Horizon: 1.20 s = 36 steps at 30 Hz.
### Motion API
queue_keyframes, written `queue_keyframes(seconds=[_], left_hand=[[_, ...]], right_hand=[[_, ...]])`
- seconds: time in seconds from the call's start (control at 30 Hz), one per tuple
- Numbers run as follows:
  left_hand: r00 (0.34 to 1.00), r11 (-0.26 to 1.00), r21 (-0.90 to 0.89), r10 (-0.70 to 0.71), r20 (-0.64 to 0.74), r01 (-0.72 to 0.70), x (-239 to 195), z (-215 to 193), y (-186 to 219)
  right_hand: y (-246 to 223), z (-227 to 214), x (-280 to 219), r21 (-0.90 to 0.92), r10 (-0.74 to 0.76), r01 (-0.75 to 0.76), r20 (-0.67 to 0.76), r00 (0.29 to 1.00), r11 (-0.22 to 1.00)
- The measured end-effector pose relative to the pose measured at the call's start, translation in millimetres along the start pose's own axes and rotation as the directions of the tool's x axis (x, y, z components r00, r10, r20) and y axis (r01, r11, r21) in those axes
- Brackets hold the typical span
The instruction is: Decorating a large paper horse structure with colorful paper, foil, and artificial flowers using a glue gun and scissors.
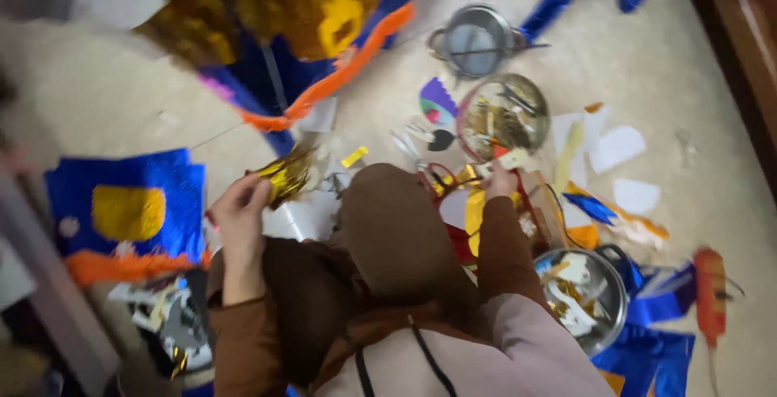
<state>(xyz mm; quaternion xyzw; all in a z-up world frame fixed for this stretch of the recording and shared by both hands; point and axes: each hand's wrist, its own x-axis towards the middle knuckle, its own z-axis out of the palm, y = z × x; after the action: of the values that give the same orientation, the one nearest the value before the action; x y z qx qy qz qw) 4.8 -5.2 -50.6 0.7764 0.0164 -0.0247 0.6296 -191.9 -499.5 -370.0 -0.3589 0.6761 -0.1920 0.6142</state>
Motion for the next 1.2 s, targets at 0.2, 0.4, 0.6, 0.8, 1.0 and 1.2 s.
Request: queue_keyframes(seconds=[0.2,0.4,0.6,0.8,1.0,1.2], left_hand=[[0.997,0.998,-0.054,-0.016,-0.079,0.012,-5.1,4.0,5.1],[0.995,0.972,-0.216,-0.085,0.06,0.096,12.6,-8.3,24.5],[0.837,0.961,-0.214,-0.031,0.546,0.176,69.8,-13.2,36.3],[0.526,1.0,-0.008,0.013,0.851,-0.013,120.0,-16.8,91.2],[0.473,0.979,0.119,-0.186,0.861,0.168,106.1,-38.9,159.3],[0.485,0.876,0.163,-0.397,0.779,0.454,51.6,-83.3,231.6]], right_hand=[[-75.0,44.1,-96.4,0.014,-0.399,0.413,-0.228,0.888,0.911],[-83.0,3.7,-114.7,-0.313,-0.583,0.521,-0.146,0.799,0.794],[-181.1,24.9,-298.0,0.167,-0.539,0.526,0.037,0.842,0.834],[-292.5,74.5,-469.6,-0.023,-0.771,0.771,-0.011,0.637,0.637],[-362.4,74.8,-545.4,0.324,-0.851,0.812,-0.04,0.523,0.484],[-414.4,26.1,-591.7,0.536,-0.788,0.603,0.223,0.574,0.59]])
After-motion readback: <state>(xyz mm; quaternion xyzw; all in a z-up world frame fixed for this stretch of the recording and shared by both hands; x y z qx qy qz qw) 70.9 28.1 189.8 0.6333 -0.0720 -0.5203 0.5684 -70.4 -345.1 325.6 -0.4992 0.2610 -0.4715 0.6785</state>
